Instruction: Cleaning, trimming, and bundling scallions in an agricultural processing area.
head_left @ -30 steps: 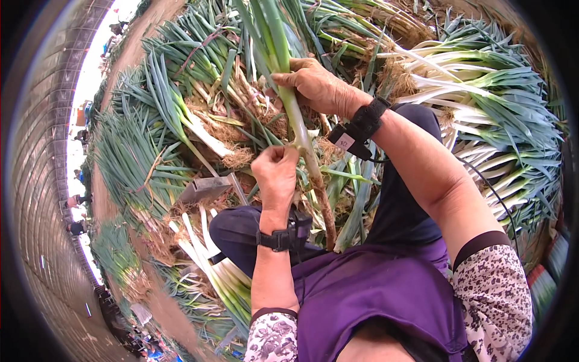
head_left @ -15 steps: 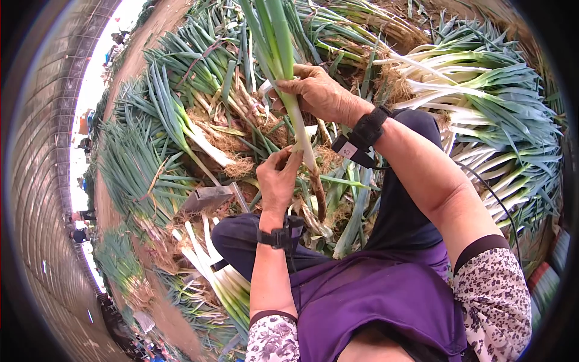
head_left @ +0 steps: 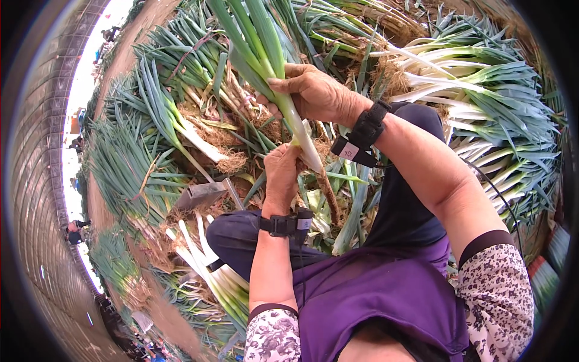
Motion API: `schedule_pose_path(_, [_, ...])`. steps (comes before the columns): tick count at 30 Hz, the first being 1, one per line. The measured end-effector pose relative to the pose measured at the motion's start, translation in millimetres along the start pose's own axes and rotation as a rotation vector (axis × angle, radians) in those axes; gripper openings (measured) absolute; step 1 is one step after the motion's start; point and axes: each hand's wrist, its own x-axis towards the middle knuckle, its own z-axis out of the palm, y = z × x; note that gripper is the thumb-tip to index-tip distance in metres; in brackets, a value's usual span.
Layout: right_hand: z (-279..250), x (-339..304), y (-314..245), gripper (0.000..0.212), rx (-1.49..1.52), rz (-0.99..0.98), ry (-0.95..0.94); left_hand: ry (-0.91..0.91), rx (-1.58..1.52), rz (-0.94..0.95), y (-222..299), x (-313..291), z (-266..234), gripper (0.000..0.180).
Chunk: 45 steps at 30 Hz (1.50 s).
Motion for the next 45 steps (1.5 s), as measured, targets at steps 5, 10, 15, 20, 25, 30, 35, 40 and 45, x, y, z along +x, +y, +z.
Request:
schedule_pose_path(5, [3,-5,1,0.032,0.0,0.123,-0.101,-0.019,-0.218,-0.099,-13,-1,-12,0.016])
schedule_pose_path(10, [7,-11,16,0.028,0.033,0.14,-0.1,-0.212,-0.143,-0.298,-30,4,-17,0.014])
schedule_pose_path(15, [0,-16,20,0.03,-0.142,0.129,-0.104,-0.088,0.12,-0.506,-82,-1,-8,0.013])
schedule_pose_path(20, [-14,-9,17,0.03,-0.282,0.054,-0.028,0.043,0.535,-0.294,-139,-14,-33,0.016])
schedule_pose_path(25, [-27,-7,-13,0.031,-0.191,-0.076,0.149,0.096,0.616,0.444,-83,-21,-3,0.049])
schedule_pose_path(30, [-39,-2,-44,0.036,-0.019,-0.107,0.325,-0.205,0.611,0.246,-35,-17,43,0.043])
schedule_pose_path(35, [-58,-21,-76,0.024,-0.01,-0.179,0.432,-0.346,0.699,0.508,-21,-27,55,0.046])
schedule_pose_path(40, [-93,-27,-92,0.025,0.081,-0.243,0.75,-0.384,0.75,0.228,-47,-68,-5,0.051])
schedule_pose_path(45, [-138,-49,-158,0.022,0.072,-0.342,0.884,-0.355,-0.053,-0.394,-34,-163,-56,0.035])
